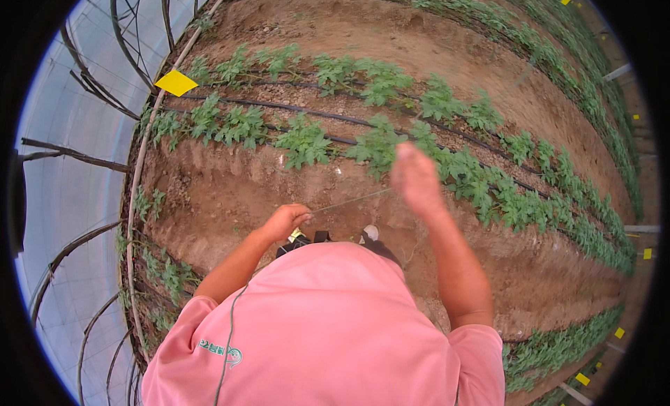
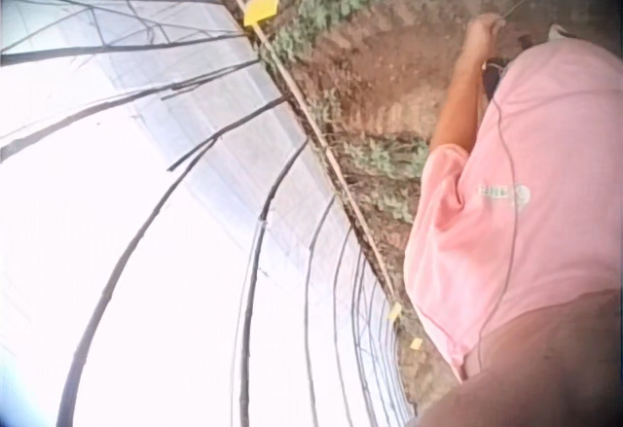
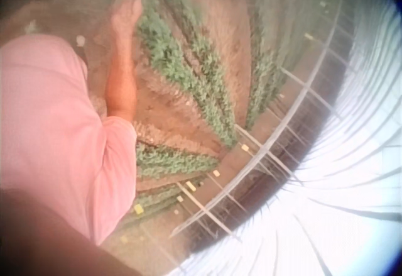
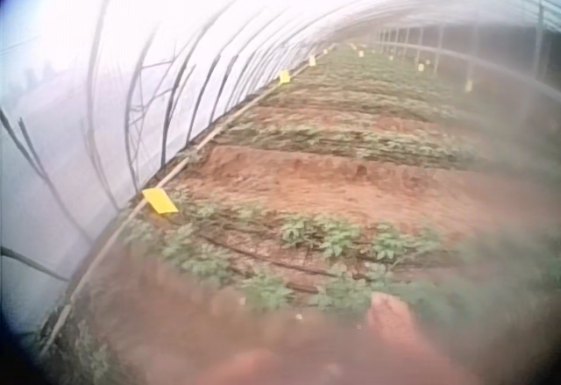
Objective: The person walks between rows of young plants in a greenhouse and repeatedly ties thin strings to overhead wires to support the plants. They pull the string taut, loop it around the wire, and secure it by hand, moving along the row as they work.
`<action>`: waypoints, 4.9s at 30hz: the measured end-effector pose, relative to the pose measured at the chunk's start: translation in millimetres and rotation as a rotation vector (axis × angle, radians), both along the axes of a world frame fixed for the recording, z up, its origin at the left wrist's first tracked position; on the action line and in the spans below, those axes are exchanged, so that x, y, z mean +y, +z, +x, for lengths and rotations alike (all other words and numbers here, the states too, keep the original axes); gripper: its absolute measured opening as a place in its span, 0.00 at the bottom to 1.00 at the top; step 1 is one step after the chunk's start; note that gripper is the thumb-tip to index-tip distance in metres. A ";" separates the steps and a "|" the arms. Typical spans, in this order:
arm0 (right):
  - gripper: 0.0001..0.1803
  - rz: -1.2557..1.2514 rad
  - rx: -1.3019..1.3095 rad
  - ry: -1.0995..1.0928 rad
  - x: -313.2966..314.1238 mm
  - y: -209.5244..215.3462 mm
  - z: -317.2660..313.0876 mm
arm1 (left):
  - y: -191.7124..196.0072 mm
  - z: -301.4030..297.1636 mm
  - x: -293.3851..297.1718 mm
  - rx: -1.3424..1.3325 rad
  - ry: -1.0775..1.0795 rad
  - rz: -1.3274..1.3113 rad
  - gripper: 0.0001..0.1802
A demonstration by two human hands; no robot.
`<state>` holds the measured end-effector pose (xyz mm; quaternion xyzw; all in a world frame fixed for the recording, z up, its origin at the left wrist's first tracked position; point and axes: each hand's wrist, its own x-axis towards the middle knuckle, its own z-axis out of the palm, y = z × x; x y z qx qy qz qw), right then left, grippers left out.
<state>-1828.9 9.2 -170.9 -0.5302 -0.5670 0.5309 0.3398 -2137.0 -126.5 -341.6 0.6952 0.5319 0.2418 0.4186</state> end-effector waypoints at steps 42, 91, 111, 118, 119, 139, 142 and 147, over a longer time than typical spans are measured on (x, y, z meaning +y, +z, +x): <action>0.06 0.180 0.660 -1.476 -6.3 -36.7 152.7 | -26.5 -525.6 -167.2 0.708 0.210 -0.644 0.13; 0.27 0.540 -0.220 -0.561 23.2 122.8 -239.4 | 570.4 -313.6 277.7 -1.033 -0.052 0.661 0.17; 0.11 0.995 0.714 0.079 150.2 457.5 -523.0 | 533.0 -392.1 269.4 -1.141 -0.324 0.250 0.13; 0.11 0.877 0.994 0.064 153.9 465.6 -498.2 | 519.1 -412.3 277.1 -1.118 -0.379 0.224 0.13; 0.13 0.899 0.853 0.096 155.4 468.8 -487.5 | 516.8 -417.7 280.0 -1.115 -0.356 0.269 0.13; 0.09 1.228 -0.249 -0.412 88.9 251.5 -448.4 | 504.7 -384.1 288.0 -0.759 -0.223 0.672 0.12; 0.09 1.250 -0.238 -0.402 82.0 241.5 -453.9 | 505.1 -374.9 288.0 -0.809 -0.210 0.632 0.12; 0.11 1.303 -0.180 -0.426 82.4 211.0 -468.2 | 508.0 -367.6 281.9 -0.848 -0.154 0.705 0.13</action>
